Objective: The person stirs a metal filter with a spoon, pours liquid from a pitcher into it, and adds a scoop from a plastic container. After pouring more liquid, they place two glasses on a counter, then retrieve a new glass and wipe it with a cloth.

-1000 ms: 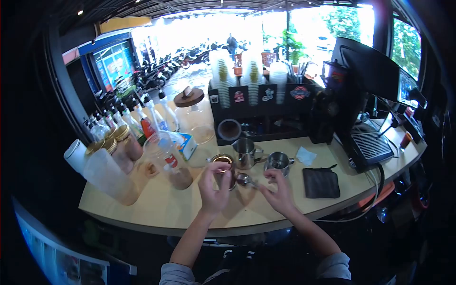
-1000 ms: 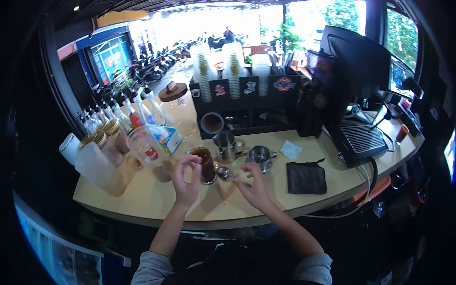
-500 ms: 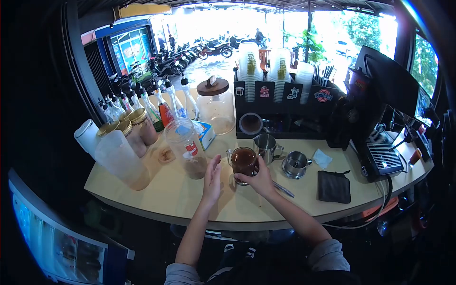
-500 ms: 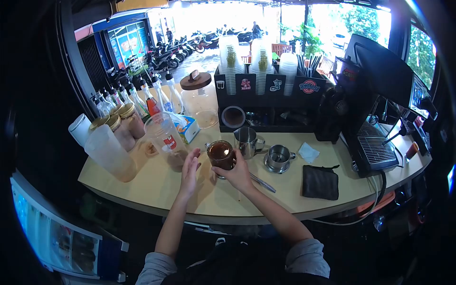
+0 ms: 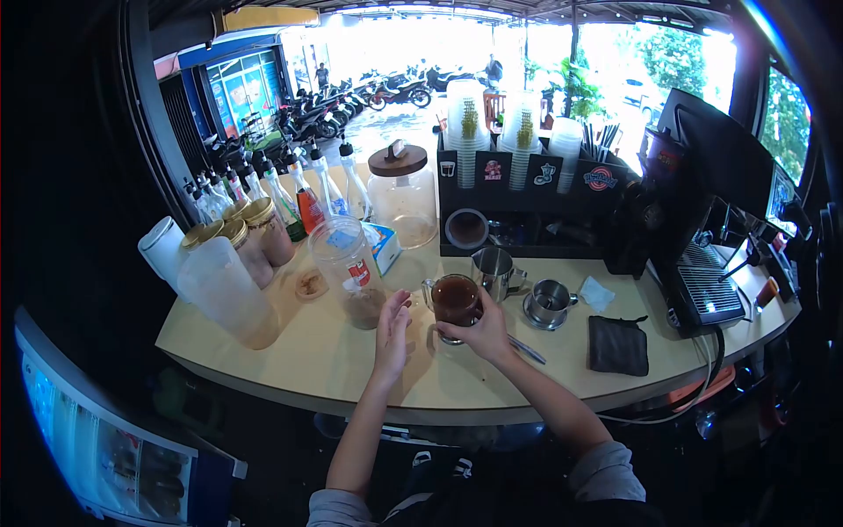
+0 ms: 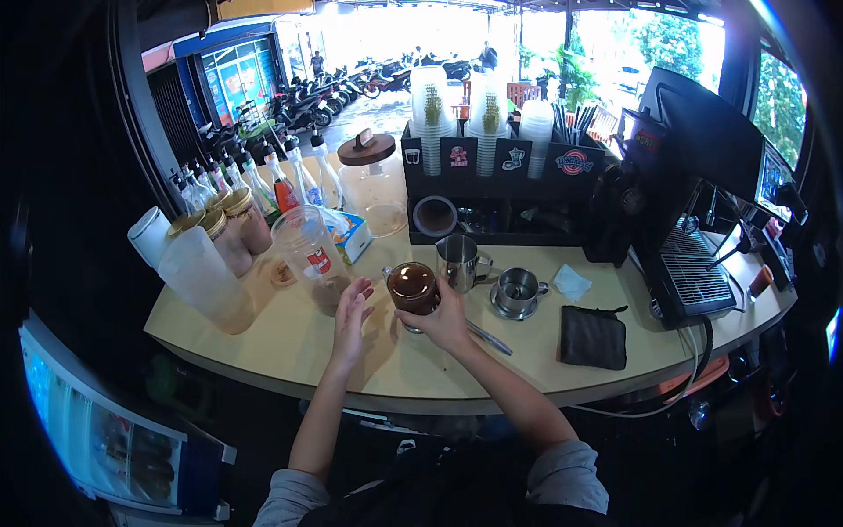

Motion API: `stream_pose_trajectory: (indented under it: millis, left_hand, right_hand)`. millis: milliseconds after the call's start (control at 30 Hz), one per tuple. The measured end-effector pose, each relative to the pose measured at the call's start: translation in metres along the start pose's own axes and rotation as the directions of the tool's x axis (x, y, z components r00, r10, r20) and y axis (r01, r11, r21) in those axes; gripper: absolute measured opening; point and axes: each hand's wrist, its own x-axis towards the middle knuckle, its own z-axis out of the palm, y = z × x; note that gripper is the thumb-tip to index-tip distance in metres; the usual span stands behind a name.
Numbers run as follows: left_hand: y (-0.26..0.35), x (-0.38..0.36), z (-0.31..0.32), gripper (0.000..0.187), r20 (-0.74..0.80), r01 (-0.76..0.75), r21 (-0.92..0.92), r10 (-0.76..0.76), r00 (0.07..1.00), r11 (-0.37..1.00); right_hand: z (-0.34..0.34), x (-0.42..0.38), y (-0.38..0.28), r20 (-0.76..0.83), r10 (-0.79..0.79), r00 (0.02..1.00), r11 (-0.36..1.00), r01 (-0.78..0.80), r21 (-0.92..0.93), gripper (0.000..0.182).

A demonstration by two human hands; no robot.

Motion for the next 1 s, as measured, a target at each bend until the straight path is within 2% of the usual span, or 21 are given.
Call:
stream_pose_trajectory:
  millis: [200, 433, 467, 600, 767, 833, 933, 1000]
  left_hand:
    - [0.007, -0.004, 0.004, 0.047, 0.024, -0.026, 0.012, 0.026, 0.999, 1.000]
    - [0.023, -0.010, 0.024, 0.044, 0.139, -0.006, -0.023, 0.010, 0.990, 1.000]
    - [0.026, -0.012, 0.029, 0.044, 0.162, -0.006, -0.029, 0.011, 0.987, 1.000]
    - [0.033, -0.022, 0.045, 0.034, 0.293, 0.068, -0.172, -0.015, 0.956, 0.983]
    - [0.037, -0.041, 0.066, 0.028, 0.448, 0.190, -0.331, -0.023, 0.894, 0.924]
    - [0.042, -0.054, 0.079, 0.027, 0.443, 0.236, -0.379, -0.049, 0.895, 0.895]
    - [0.051, -0.071, 0.090, 0.027, 0.552, 0.299, -0.294, -0.093, 0.828, 0.908]
    - [0.060, -0.084, 0.103, 0.028, 0.621, 0.344, -0.306, -0.088, 0.779, 0.888]
  right_hand:
    - [-0.010, -0.013, -0.017, 0.042, 0.042, 0.998, 0.999, -0.043, 0.014, 0.071]
    - [-0.023, -0.042, -0.048, 0.038, 0.061, 0.997, 0.998, -0.061, 0.003, 0.072]
    - [-0.023, -0.048, -0.051, -0.015, -0.011, 1.000, 1.000, 0.011, -0.016, 0.069]
    - [-0.030, -0.075, -0.074, -0.088, 0.005, 0.996, 0.999, -0.008, -0.038, 0.069]
    - [-0.036, -0.113, -0.120, -0.160, 0.118, 0.980, 0.988, -0.132, -0.079, 0.073]
    - [-0.039, -0.133, -0.128, -0.215, 0.136, 0.967, 0.980, -0.163, -0.113, 0.073]
    - [-0.044, -0.160, -0.142, -0.293, 0.139, 0.946, 0.967, -0.193, -0.165, 0.074]
    - [-0.049, -0.180, -0.151, -0.354, 0.136, 0.925, 0.958, -0.215, -0.192, 0.074]
